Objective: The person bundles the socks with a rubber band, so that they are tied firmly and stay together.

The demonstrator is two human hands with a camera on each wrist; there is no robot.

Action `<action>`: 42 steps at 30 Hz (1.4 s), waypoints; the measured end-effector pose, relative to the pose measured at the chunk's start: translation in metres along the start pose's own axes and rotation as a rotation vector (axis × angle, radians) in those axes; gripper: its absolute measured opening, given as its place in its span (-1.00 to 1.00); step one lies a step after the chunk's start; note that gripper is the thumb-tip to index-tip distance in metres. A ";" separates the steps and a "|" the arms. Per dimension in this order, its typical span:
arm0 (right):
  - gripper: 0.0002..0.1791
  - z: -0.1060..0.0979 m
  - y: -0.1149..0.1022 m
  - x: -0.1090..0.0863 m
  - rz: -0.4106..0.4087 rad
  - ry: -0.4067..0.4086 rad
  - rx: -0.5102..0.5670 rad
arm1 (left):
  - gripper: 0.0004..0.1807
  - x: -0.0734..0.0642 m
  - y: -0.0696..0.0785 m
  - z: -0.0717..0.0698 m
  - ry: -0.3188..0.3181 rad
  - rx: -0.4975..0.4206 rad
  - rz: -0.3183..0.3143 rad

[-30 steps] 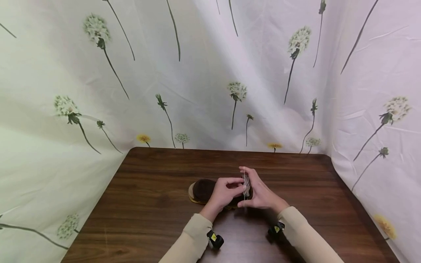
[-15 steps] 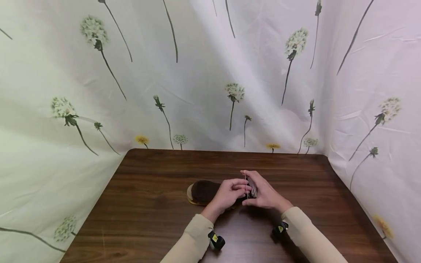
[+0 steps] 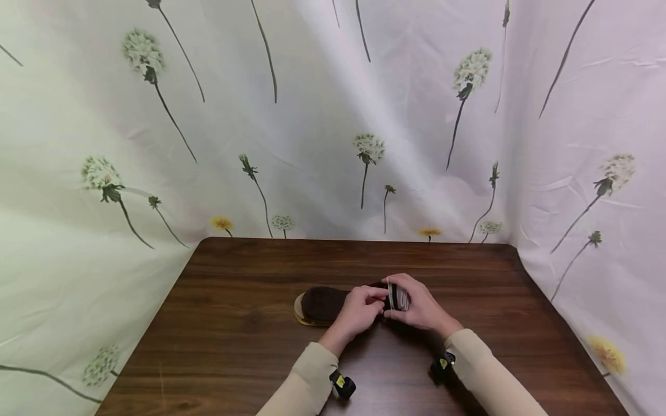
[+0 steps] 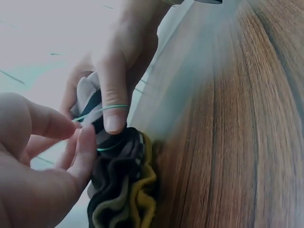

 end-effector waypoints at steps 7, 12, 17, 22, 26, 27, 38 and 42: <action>-0.33 0.001 -0.001 -0.003 0.028 0.019 -0.021 | -0.85 -0.008 -0.002 -0.035 0.123 0.042 0.050; -0.34 0.000 0.000 -0.006 0.015 0.032 -0.032 | -0.87 -0.018 -0.010 -0.064 0.147 0.087 0.060; -0.28 -0.002 0.000 -0.011 0.032 0.036 -0.030 | -0.88 -0.032 -0.025 -0.085 0.151 0.142 0.024; -0.29 -0.002 -0.001 -0.013 0.077 0.009 -0.024 | -0.88 -0.043 -0.040 -0.101 0.162 0.208 0.032; -0.32 -0.002 0.000 -0.014 0.131 -0.008 -0.014 | -0.89 -0.051 -0.045 -0.111 0.162 0.294 0.069; -0.33 -0.002 0.001 -0.014 0.141 -0.009 -0.012 | -0.88 -0.052 -0.046 -0.112 0.161 0.318 0.085; -0.35 -0.001 0.004 -0.023 0.181 -0.005 -0.019 | -0.86 -0.065 -0.061 -0.128 0.162 0.383 0.093; -0.36 -0.004 0.007 -0.028 0.188 0.016 -0.033 | -0.84 -0.068 -0.063 -0.132 0.158 0.386 0.091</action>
Point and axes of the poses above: each hand's wrist, its own x-axis towards the middle knuckle, its own z-axis out of the palm, y = z × x, the point moved 4 cm from there along x, towards the middle knuckle, and after that the axes turned 5 degrees about z, right-handed, at the moved point
